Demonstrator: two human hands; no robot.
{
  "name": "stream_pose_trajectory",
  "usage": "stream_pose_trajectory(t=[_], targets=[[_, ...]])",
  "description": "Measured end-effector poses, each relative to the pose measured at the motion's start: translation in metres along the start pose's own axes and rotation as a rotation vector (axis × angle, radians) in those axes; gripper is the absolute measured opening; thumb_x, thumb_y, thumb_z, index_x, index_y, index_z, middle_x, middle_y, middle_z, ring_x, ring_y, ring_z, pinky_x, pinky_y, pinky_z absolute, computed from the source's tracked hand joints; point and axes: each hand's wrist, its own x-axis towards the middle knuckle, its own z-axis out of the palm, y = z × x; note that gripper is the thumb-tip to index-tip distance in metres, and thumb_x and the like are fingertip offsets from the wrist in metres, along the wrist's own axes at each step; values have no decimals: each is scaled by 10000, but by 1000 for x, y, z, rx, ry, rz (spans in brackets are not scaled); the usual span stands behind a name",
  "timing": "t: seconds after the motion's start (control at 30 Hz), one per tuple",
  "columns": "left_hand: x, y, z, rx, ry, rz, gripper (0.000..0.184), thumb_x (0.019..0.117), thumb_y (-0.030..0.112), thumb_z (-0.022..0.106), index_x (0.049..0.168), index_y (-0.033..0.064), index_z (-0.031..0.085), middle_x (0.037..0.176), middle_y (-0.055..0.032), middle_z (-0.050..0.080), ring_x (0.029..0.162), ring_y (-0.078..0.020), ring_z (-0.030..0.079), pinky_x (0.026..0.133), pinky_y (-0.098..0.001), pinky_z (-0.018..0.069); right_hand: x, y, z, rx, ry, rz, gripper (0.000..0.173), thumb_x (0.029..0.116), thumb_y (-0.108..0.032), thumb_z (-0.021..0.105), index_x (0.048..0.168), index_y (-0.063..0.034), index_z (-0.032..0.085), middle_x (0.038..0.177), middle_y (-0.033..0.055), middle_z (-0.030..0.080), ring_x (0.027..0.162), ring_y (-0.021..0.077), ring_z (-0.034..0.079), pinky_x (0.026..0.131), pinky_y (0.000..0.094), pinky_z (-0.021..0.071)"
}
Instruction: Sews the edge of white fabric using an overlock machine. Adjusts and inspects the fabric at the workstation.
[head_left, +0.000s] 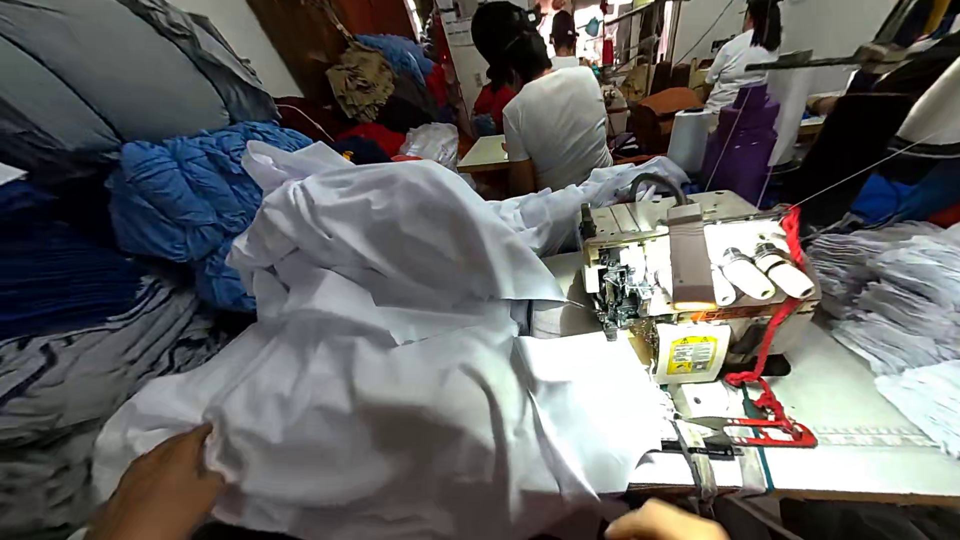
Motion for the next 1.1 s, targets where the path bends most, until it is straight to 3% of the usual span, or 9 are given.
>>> stream_pose_trajectory(t=[0.13,0.23,0.3,0.47,0.6,0.8,0.93,1.0,1.1], targets=[[-20,85,13,-60,217,360,452,936,-2,584,1367,-136,554,1438,-464,416,1362,-705,312,1034,-859,219,0,3,-35,-183,129,92,192,986,-47,594,1051,32,757,948,158,751,886,214,723,850,340,577],[-25,143,37,-197,180,590,423,988,107,517,1361,-74,597,1487,-324,481,1403,-539,421,1110,-679,367,-13,6,-27,-309,-120,287,261,1007,-162,607,1091,39,750,986,215,750,919,355,744,835,525,590],[-35,176,46,-257,240,761,384,964,125,516,1278,-27,679,1429,-248,575,1364,-436,520,1088,-578,455,-18,12,-16,-347,-337,519,420,1034,-265,587,1286,63,661,1141,306,692,1019,477,697,882,643,535],[-70,226,60,-373,114,1265,271,1018,109,503,1142,136,742,1238,-71,714,1227,-168,647,1067,-333,515,-16,36,4,-225,-292,657,519,1002,-306,643,1297,121,607,1223,382,620,1168,545,604,1001,669,460],[-84,227,90,-344,44,1412,254,1051,118,472,1184,136,688,1239,-91,706,1246,-203,639,1100,-367,482,-15,51,22,-69,-273,482,307,1025,-172,562,1083,76,735,1039,283,720,1055,446,686,965,599,504],[-95,211,105,-301,29,1410,315,1072,174,426,1347,164,578,1396,-98,623,1384,-229,528,1171,-417,394,-16,21,1,294,-273,176,233,971,-53,556,933,123,703,966,228,704,912,268,688,833,419,544],[-100,220,104,-371,11,1400,327,1102,284,386,1387,173,502,1476,-99,549,1449,-201,449,1210,-408,324,1,3,-12,938,-243,284,215,998,-71,438,1011,-105,650,916,-122,671,844,-59,618,778,186,516],[-101,227,101,-446,-12,1415,326,1110,298,382,1387,161,487,1466,-87,553,1446,-192,451,1219,-400,317,10,2,-8,1246,-228,380,228,989,-142,452,1011,-225,664,914,-137,719,839,-47,656,769,183,540],[-100,238,101,-545,21,1442,287,1120,254,367,1306,133,549,1337,-64,633,1364,-179,537,1197,-381,369,16,6,2,1548,-216,384,136,985,-235,561,1033,-227,688,986,-52,749,945,35,697,871,250,559]])
